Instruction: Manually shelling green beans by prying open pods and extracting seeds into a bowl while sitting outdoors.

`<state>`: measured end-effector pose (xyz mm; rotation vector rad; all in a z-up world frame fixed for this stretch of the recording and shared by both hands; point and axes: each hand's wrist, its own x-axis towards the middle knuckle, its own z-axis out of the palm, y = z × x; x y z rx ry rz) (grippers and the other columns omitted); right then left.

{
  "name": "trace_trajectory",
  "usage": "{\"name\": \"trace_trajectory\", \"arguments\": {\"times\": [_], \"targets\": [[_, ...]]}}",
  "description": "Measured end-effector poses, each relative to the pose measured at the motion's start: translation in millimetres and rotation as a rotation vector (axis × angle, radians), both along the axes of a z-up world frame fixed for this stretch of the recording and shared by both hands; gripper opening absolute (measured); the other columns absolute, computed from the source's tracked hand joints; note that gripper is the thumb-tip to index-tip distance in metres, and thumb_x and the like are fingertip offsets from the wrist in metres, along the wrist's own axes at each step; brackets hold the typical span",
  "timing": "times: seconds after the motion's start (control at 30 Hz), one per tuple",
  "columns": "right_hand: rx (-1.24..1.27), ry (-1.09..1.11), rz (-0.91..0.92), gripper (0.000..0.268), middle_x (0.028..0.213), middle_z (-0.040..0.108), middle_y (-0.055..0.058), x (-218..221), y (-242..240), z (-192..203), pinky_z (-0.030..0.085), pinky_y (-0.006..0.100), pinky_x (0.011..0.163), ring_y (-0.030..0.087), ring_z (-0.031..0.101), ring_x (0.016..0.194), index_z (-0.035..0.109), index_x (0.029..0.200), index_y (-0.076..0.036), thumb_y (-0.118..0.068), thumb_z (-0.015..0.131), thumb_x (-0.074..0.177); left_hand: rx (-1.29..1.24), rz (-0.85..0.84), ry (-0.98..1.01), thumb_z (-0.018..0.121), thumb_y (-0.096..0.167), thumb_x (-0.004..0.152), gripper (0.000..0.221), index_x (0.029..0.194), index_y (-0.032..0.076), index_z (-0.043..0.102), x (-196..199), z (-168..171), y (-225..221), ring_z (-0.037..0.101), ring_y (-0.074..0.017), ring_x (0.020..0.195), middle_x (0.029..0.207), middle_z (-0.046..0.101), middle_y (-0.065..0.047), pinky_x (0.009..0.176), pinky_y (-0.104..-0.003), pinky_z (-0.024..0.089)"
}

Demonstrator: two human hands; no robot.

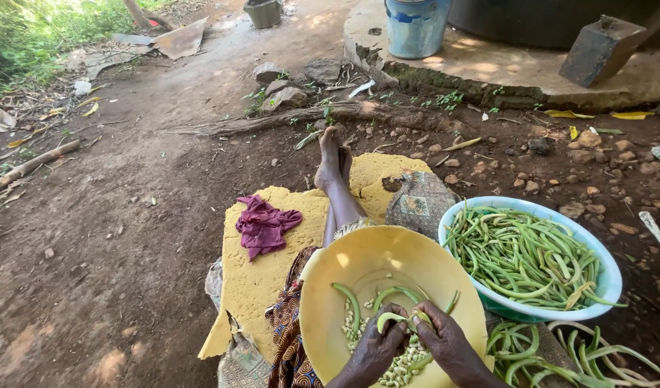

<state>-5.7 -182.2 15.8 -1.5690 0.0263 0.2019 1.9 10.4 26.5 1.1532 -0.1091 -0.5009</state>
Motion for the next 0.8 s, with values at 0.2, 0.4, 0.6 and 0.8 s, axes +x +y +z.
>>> {"name": "trace_trajectory", "arguments": {"times": [0.2, 0.4, 0.6, 0.8], "targets": [[-0.271, -0.029, 0.015, 0.031, 0.102, 0.084, 0.004, -7.5, 10.5, 46.2, 0.06, 0.032, 0.074, 0.014, 0.074, 0.078, 0.07, 0.122, -0.018, -0.021, 0.073, 0.092, 0.054, -0.023, 0.015, 0.044, -0.001, 0.102, 0.029, 0.129, 0.005, 0.05, -0.3, 18.2, 1.2, 0.051, -0.0102, 0.068, 0.08, 0.058, -0.005, 0.057, -0.022, 0.039], [-0.452, -0.025, -0.047, 0.044, 0.082, 0.089, -0.001, -12.2, 15.4, 58.1, 0.054, 0.026, 0.058, 0.008, 0.066, 0.061, 0.08, 0.128, -0.033, -0.021, 0.082, 0.086, 0.109, -0.045, -0.074, 0.044, 0.004, 0.102, 0.036, 0.138, 0.007, 0.04, -2.1, 25.7, 1.6, 0.053, -0.0109, 0.068, 0.082, 0.058, -0.006, 0.057, -0.023, 0.041], [-0.383, -0.124, -0.11, 0.029, 0.086, 0.092, 0.0, -4.5, 10.9, 12.9, 0.059, 0.026, 0.061, 0.01, 0.075, 0.067, 0.089, 0.106, -0.016, -0.022, 0.086, 0.077, 0.015, 0.033, -0.126, 0.072, 0.037, 0.104, 0.045, 0.121, 0.006, 0.044, 4.9, -11.5, -1.7, 0.057, -0.012, 0.063, 0.08, 0.059, -0.005, 0.055, -0.024, 0.045], [-0.336, -0.117, -0.083, 0.016, 0.071, 0.081, 0.001, 9.2, 2.7, -29.8, 0.045, 0.026, 0.053, 0.01, 0.058, 0.053, 0.085, 0.098, -0.013, -0.012, 0.084, 0.082, -0.104, 0.065, 0.038, 0.081, 0.022, 0.102, 0.027, 0.099, 0.006, 0.059, 12.0, -28.7, 0.7, 0.051, -0.0101, 0.052, 0.07, 0.063, -0.005, 0.046, -0.023, 0.039]]}}
